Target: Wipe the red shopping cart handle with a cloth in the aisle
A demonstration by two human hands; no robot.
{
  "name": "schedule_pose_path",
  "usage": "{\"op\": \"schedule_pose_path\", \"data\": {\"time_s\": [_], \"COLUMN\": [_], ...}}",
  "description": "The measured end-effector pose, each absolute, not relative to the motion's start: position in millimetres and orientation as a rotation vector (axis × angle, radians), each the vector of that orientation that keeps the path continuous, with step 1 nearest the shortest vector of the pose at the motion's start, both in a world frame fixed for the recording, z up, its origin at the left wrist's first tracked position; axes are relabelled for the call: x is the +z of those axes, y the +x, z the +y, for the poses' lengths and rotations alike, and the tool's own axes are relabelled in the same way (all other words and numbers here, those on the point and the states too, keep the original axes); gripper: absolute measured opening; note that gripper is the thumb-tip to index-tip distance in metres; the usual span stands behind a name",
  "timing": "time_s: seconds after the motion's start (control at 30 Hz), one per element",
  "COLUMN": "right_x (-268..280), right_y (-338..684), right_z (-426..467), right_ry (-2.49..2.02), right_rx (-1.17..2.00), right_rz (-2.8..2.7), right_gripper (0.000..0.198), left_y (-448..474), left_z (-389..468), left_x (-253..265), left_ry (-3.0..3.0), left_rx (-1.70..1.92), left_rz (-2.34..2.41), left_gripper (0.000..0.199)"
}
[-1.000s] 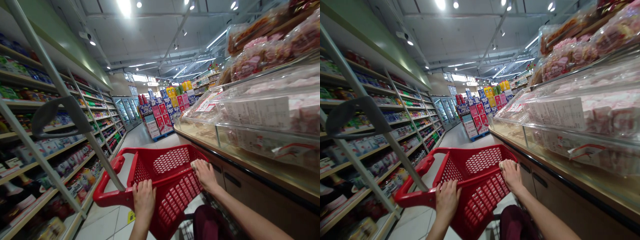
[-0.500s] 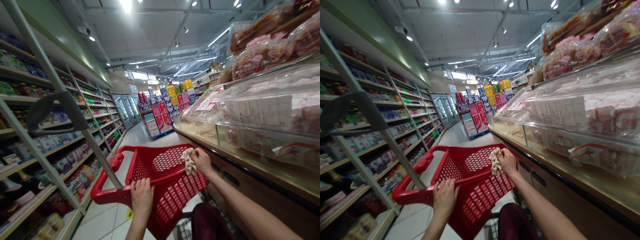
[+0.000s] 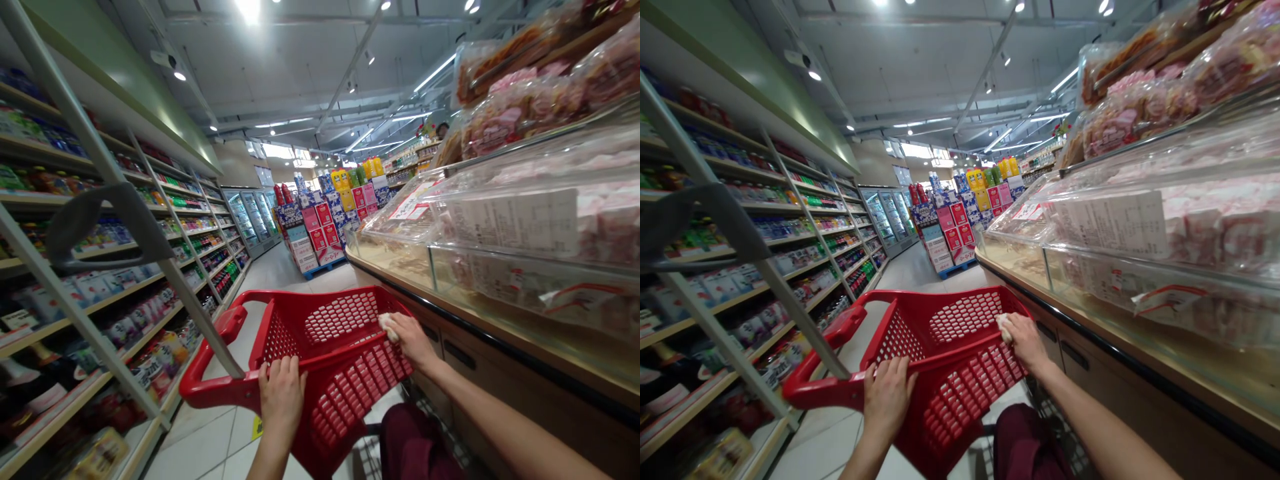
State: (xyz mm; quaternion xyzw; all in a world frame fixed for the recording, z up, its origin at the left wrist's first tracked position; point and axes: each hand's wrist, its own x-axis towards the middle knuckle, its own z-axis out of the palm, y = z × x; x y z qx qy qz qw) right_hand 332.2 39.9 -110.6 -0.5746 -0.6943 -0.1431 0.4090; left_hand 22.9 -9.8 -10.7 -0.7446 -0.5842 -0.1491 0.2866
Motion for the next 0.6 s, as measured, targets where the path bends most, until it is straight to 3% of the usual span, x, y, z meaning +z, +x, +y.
{"op": "schedule_pose_path", "data": {"time_s": [0.13, 0.33, 0.5, 0.6], "right_x": [-125.6, -117.2, -109.1, -105.0], "right_y": [325.4, 272.0, 288.8, 264.3], "right_z": [46.0, 42.8, 44.9, 41.7], "right_ry": [-1.495, -1.254, -1.655, -1.534], "right_rx": [-0.428, -0.416, -0.331, -0.365], "right_rz": [-1.565, -1.909, -1.665, -1.72], "right_gripper": [0.045, 0.052, 0.049, 0.051], "left_y": [22.8, 20.4, 23.6, 25.9], "left_z": [-8.3, -7.0, -6.7, -6.2], "left_x": [-11.7, -10.8, -14.4, -19.5], "left_ry": [-1.969, -1.962, -1.955, -1.965], "left_rx": [-0.393, -0.391, -0.402, -0.355], "left_rz": [-1.57, -1.559, -1.544, -1.507], "left_gripper": [0.027, 0.028, 0.03, 0.035]}}
